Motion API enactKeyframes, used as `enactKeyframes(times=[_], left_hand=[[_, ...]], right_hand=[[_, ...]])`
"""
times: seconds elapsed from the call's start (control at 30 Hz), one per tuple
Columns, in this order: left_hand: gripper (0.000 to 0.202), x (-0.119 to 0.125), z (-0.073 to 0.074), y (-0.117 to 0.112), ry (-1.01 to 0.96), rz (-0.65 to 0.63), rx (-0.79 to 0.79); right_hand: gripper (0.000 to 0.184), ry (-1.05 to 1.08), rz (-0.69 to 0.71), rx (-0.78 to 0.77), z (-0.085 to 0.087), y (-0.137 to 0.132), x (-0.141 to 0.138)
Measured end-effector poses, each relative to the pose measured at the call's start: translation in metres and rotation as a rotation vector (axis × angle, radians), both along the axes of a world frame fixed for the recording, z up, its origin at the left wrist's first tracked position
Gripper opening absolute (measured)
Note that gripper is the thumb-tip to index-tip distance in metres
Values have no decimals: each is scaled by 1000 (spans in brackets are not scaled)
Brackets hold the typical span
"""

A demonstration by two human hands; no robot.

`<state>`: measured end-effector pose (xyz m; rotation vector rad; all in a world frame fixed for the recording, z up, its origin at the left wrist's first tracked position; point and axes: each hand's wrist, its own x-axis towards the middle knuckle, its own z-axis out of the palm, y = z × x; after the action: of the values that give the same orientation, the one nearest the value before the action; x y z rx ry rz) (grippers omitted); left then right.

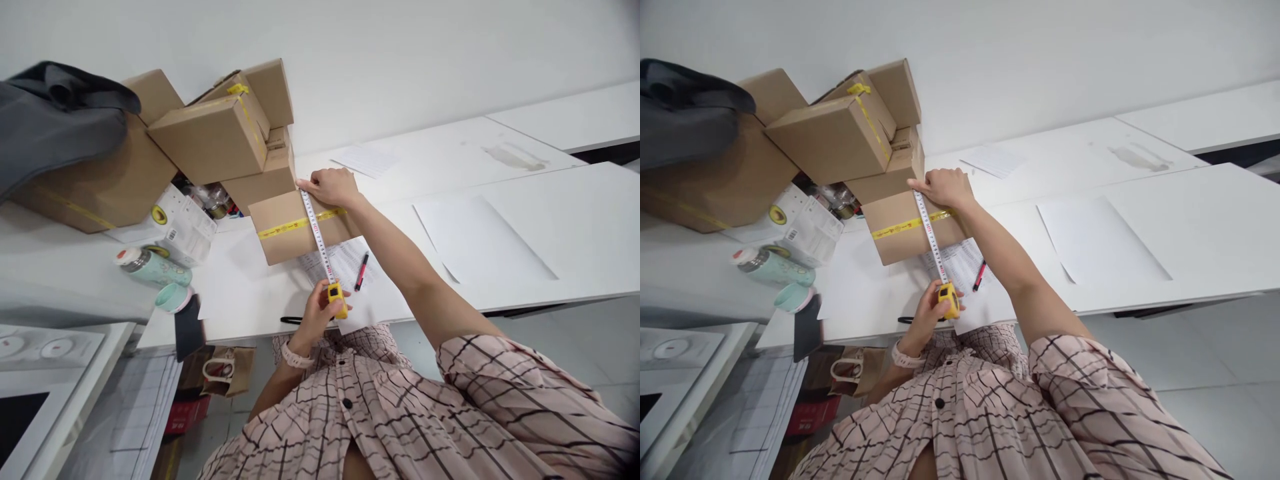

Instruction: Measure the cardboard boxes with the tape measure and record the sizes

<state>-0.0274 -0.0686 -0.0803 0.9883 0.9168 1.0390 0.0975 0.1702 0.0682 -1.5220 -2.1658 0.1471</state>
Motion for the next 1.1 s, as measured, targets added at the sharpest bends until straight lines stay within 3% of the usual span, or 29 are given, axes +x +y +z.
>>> enactKeyframes(times=[0.1,0.2,0.37,0.43,0.5,0.57,0.7,0.8,0.9,1.0,1.1], left_hand=[[61,-23,17,-25,-69,-66,35],[64,-45,23,-47,-10,-3,108],[62,-60,12,-67,118,33,71],[62,-59,7,-72,150,7,39],[60,-54,6,-75,202,-49,12],[58,-47,8,-77,297,-132,8],[58,-33,11,-77,540,-298,21],[64,-26,9,-77,658,-362,26],[72,-24,5,-78,685,-316,28],[73,-25,2,-78,605,-219,26],[71,-30,1,-76,569,-123,42]], right_hand=[[82,-11,-36,54,-1,-15,-4],[76,-20,-87,143,-11,-38,-7],[56,39,-78,292,-66,-85,5],[51,101,-38,321,-88,-102,15],[48,191,16,308,-100,-117,24],[51,343,63,251,-98,-128,34],[59,787,122,142,-65,-141,53],[53,981,133,91,-50,-152,61],[46,1061,123,6,-64,-173,57],[42,1058,142,-97,-94,-200,48],[41,924,66,-89,-125,-215,47]])
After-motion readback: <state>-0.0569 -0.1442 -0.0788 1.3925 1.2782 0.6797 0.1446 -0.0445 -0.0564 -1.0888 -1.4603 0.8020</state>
